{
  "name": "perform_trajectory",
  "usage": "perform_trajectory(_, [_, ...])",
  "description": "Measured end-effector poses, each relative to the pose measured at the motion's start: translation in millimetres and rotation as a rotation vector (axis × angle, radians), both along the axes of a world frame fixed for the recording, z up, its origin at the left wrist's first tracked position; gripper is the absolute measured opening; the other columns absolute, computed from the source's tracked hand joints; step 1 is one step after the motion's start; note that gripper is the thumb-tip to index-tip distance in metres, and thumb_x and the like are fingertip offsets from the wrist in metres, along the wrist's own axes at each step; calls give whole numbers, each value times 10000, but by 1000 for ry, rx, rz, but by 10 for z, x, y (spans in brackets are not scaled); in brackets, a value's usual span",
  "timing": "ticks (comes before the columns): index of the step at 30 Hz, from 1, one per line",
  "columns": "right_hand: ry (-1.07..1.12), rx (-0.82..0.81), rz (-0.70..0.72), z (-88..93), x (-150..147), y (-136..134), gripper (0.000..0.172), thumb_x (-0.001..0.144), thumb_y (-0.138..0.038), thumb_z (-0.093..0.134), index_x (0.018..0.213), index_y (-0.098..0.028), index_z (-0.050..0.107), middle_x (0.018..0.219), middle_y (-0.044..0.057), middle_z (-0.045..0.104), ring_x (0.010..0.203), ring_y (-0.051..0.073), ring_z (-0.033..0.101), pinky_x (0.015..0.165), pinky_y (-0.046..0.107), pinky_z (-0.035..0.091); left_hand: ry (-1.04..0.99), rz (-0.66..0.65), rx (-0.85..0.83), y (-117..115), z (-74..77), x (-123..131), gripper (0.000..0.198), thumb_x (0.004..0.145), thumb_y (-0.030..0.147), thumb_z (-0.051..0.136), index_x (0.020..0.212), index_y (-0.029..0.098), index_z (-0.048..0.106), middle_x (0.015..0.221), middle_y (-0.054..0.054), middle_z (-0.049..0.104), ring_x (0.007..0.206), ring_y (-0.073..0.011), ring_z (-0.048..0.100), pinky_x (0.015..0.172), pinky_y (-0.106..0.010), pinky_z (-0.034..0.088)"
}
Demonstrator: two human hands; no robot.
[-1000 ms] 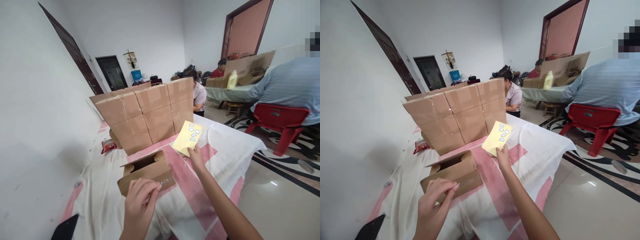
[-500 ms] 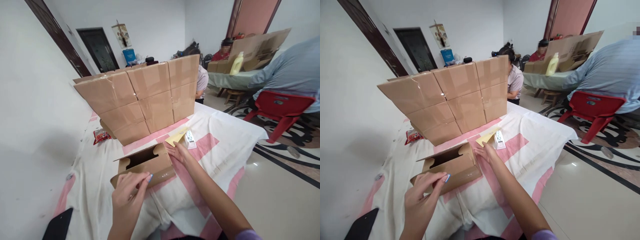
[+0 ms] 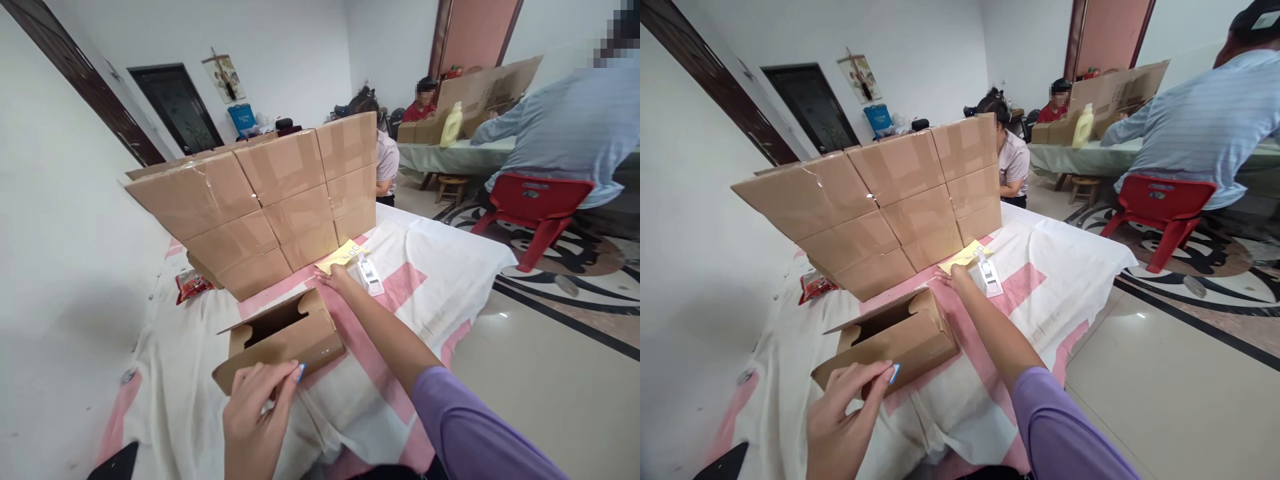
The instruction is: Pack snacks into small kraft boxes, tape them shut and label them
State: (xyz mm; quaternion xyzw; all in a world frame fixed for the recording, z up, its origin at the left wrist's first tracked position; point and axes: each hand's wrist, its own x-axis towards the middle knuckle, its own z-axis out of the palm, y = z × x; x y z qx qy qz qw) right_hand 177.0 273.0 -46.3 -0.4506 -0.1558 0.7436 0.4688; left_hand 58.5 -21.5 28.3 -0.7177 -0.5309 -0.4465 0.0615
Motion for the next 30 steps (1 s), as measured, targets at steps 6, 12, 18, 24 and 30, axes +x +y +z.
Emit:
perform_trajectory(6, [-118, 78, 266, 105, 184, -515, 279, 1001, -345, 540, 1047, -87, 633, 892, 111, 694, 765, 192, 682, 640, 314, 584, -45, 57, -1, 23, -53, -64, 65, 898, 262, 687, 963, 268, 683, 710, 41, 659, 587, -118, 524, 618, -279, 450])
perform_trajectory(12, [-366, 745, 190, 441, 612, -1571, 112, 869, -180, 677, 974, -208, 701, 1100, 43, 648, 1042, 162, 593, 889, 256, 494, 13, 67, -52, 33, -49, -41, 93, 950, 277, 615, 1029, 268, 663, 820, 38, 707, 657, -126, 575, 696, -303, 443])
perform_trajectory(18, [-663, 1319, 229, 591, 782, -2189, 262, 873, -203, 678, 1124, -222, 609, 942, 36, 596, 825, 178, 554, 737, 320, 476, 183, 29, 5, 57, 18, 104, 156, 960, 200, 599, 1115, 212, 609, 827, 40, 692, 632, -98, 575, 723, -309, 382])
perform_trajectory(24, [-666, 1436, 268, 592, 831, -2296, 233, 920, -177, 637, 1144, -242, 628, 1054, 67, 595, 969, 204, 587, 825, 346, 508, 242, 38, -2, 60, 42, 156, 160, 960, 176, 593, 1118, 200, 591, 853, 31, 699, 671, -107, 595, 735, -307, 371])
perform_trajectory(30, [-564, 1400, 310, 633, 852, -2363, 106, 926, -140, 616, 990, -220, 642, 947, 43, 618, 864, 171, 601, 740, 305, 503, 233, -24, 14, 75, 97, 235, 149, 958, 151, 580, 1095, 209, 587, 836, 33, 712, 673, -115, 598, 721, -311, 374])
